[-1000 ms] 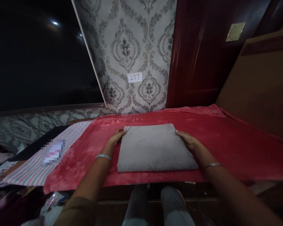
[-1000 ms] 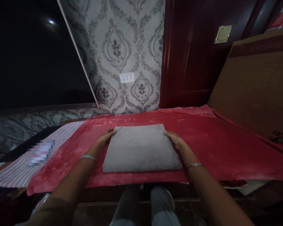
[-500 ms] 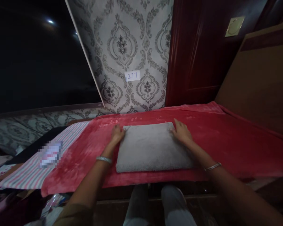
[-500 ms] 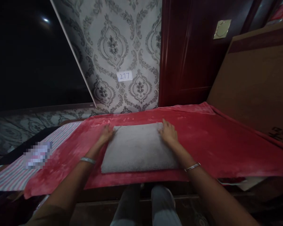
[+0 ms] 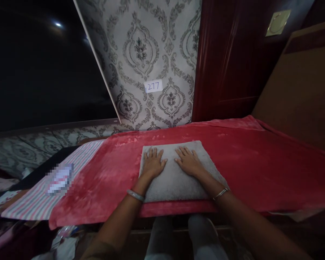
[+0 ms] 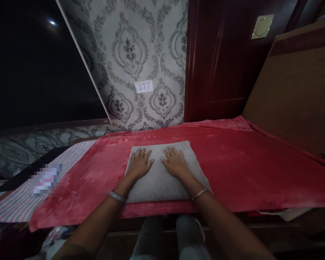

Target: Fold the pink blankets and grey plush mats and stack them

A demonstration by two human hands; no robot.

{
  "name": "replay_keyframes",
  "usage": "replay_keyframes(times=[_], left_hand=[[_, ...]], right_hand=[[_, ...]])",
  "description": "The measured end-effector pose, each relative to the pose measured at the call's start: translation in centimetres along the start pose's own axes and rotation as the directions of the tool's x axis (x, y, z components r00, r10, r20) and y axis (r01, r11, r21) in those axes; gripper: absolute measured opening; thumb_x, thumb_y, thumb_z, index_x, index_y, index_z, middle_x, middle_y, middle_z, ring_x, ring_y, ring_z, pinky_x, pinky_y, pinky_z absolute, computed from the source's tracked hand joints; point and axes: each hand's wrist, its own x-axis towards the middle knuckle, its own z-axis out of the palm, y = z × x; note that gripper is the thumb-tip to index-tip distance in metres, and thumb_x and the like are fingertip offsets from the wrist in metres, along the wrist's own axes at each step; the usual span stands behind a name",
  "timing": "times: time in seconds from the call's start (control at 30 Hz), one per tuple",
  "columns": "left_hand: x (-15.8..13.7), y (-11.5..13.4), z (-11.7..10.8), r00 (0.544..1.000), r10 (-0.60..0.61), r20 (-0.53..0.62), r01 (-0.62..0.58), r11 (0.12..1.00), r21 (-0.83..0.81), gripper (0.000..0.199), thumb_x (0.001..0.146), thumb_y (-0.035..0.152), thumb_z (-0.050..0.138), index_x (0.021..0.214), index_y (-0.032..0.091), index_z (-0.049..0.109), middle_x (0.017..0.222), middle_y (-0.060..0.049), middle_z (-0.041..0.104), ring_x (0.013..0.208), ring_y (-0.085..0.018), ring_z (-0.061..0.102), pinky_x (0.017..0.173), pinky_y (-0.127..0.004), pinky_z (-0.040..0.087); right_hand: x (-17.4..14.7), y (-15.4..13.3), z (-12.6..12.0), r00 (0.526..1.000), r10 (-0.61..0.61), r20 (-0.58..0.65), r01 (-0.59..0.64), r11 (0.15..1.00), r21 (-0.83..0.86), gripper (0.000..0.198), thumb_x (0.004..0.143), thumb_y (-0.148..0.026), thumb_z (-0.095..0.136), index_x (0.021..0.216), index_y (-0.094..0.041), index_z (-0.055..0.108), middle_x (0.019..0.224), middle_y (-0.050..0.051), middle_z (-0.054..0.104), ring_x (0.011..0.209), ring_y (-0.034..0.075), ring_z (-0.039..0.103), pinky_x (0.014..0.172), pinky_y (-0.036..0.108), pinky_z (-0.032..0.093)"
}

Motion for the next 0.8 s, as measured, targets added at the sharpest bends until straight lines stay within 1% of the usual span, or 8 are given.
replay_keyframes(times=[0.1,0.23,0.37,0.5,0.6,0.63,0.7,0.8], left_hand=[[0.0,0.1,-0.1,1.000,-0.010,-0.007,0.010,0.999,0.034,0.064,0.100,0.054,0.032,0.155,0.023,0.039,0.163,-0.015,0.034,0.152,-0.036,0.025,0.121,-0.061,0.021],[-0.2,0.3,-0.1,1.000,-0.016,-0.001,0.016,0.998,0.057,0.063,0.100,0.055,0.031,0.155,0.024,0.039,0.163,-0.014,0.033,0.153,-0.034,0.024,0.121,-0.059,0.022],[-0.1,0.3,-0.4,1.000,-0.019,0.013,0.018,0.999,0.044,0.063,0.100,0.053,0.031,0.155,0.023,0.039,0.163,-0.015,0.033,0.153,-0.035,0.024,0.121,-0.060,0.021],[-0.1,0.4,-0.6,1.000,-0.021,0.013,0.021,0.999,0.045,0.062,0.100,0.052,0.032,0.155,0.023,0.039,0.163,-0.015,0.033,0.153,-0.035,0.024,0.121,-0.060,0.021],[-0.1,0.4,-0.6,1.000,-0.021,0.018,0.020,0.999,0.038,0.063,0.100,0.053,0.032,0.155,0.023,0.039,0.163,-0.015,0.033,0.153,-0.035,0.024,0.121,-0.060,0.021],[-0.1,0.4,-0.5,1.000,-0.020,0.016,0.020,0.999,0.034,0.063,0.100,0.053,0.033,0.155,0.023,0.039,0.163,-0.015,0.033,0.153,-0.035,0.024,0.121,-0.060,0.020],[0.0,0.2,-0.3,1.000,-0.018,0.007,0.018,0.999,0.029,0.063,0.100,0.052,0.032,0.155,0.022,0.039,0.163,-0.016,0.033,0.153,-0.036,0.023,0.121,-0.060,0.019],[0.2,0.1,-0.1,1.000,-0.007,-0.001,0.008,0.999,0.032,0.063,0.101,0.052,0.031,0.155,0.022,0.039,0.163,-0.016,0.032,0.153,-0.037,0.023,0.121,-0.061,0.019]], right_hand=[[0.7,1.2,-1.0,0.995,0.057,0.086,-0.055,0.998,-0.022,0.061,0.102,-0.046,0.031,0.157,-0.019,0.036,0.165,0.008,0.028,0.152,0.028,0.023,0.121,0.051,0.020],[0.8,2.8,-1.6,0.982,0.162,0.097,-0.156,0.986,-0.062,0.062,0.103,-0.045,0.027,0.159,-0.018,0.032,0.166,0.007,0.024,0.153,0.027,0.020,0.122,0.050,0.019],[0.8,3.5,-1.8,0.977,0.176,0.119,-0.169,0.983,-0.067,0.062,0.104,-0.045,0.025,0.159,-0.019,0.030,0.167,0.006,0.022,0.154,0.026,0.018,0.123,0.048,0.018],[0.8,3.3,-2.4,0.970,0.204,0.131,-0.199,0.979,-0.053,0.062,0.104,-0.045,0.027,0.160,-0.018,0.028,0.167,0.008,0.019,0.154,0.025,0.017,0.123,0.047,0.016],[0.0,1.6,-2.2,0.963,0.233,0.131,-0.231,0.972,-0.035,0.063,0.104,-0.046,0.027,0.158,-0.015,0.031,0.166,0.014,0.020,0.154,0.027,0.018,0.122,0.050,0.017],[-0.4,0.8,-1.9,0.971,0.202,0.128,-0.200,0.979,-0.021,0.064,0.103,-0.047,0.028,0.158,-0.014,0.032,0.166,0.015,0.021,0.154,0.028,0.018,0.122,0.051,0.017],[-1.4,-1.1,-1.1,0.992,0.063,0.113,-0.066,0.998,0.023,0.066,0.103,-0.048,0.030,0.158,-0.013,0.032,0.166,0.016,0.020,0.154,0.028,0.017,0.123,0.051,0.016],[-1.9,-2.3,-0.2,0.982,-0.163,0.100,0.150,0.981,0.121,0.066,0.102,-0.046,0.032,0.159,-0.013,0.031,0.165,0.012,0.023,0.154,0.024,0.019,0.124,0.045,0.017]])
